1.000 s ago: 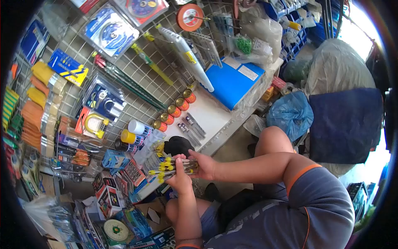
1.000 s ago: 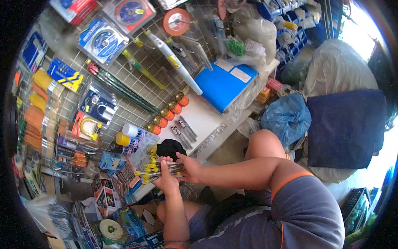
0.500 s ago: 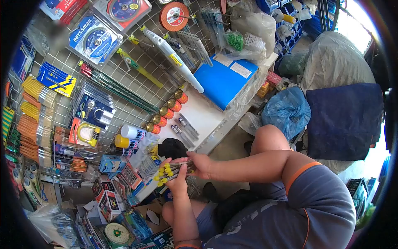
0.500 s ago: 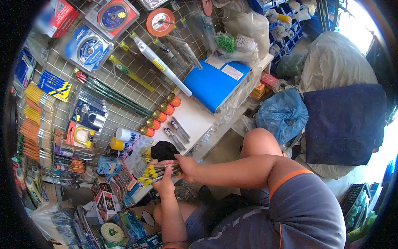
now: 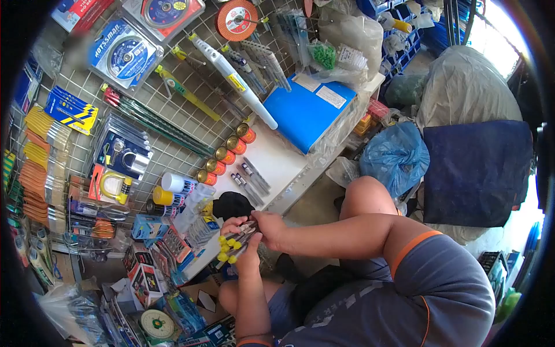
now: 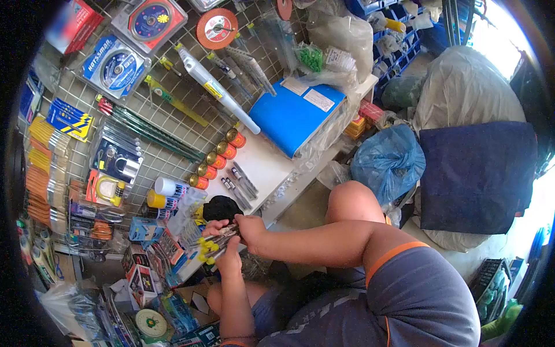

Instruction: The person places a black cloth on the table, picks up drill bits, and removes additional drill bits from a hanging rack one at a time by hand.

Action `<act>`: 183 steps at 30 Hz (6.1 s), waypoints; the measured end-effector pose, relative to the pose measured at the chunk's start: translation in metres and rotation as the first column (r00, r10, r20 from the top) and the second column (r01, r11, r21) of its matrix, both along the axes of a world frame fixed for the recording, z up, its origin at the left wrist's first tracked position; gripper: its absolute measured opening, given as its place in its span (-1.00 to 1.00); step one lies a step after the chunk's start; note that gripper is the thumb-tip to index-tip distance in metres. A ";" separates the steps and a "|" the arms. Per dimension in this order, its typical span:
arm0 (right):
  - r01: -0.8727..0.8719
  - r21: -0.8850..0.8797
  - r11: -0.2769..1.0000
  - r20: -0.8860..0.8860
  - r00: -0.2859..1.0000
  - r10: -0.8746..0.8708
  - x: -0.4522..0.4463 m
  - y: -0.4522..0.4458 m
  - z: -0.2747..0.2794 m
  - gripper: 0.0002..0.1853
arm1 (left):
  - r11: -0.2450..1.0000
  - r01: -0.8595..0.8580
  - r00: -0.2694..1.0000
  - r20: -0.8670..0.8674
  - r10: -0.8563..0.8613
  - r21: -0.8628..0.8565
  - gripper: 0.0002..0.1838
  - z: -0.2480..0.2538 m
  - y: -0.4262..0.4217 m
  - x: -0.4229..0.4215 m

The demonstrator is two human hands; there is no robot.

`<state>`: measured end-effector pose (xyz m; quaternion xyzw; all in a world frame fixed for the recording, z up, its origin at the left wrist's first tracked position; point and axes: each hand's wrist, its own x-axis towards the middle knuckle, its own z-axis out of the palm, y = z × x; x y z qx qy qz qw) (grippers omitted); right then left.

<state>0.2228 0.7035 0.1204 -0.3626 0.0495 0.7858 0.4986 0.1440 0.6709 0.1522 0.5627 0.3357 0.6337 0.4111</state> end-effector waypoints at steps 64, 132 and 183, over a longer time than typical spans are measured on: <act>0.150 0.848 0.508 0.500 0.091 -0.861 0.243 0.145 0.095 -0.80 | 0.784 0.299 0.576 0.758 0.307 -0.544 -0.68 -0.012 0.020 -0.080; -0.073 0.668 0.741 0.740 0.175 -0.649 0.291 0.248 0.075 -0.67 | 0.692 0.345 0.605 0.714 0.353 -0.634 -0.71 -0.037 0.036 -0.055; 0.093 0.827 0.555 0.322 0.730 -0.603 0.209 0.091 0.087 -0.77 | 0.587 0.179 0.823 0.447 0.350 -0.789 -0.88 -0.027 0.000 -0.041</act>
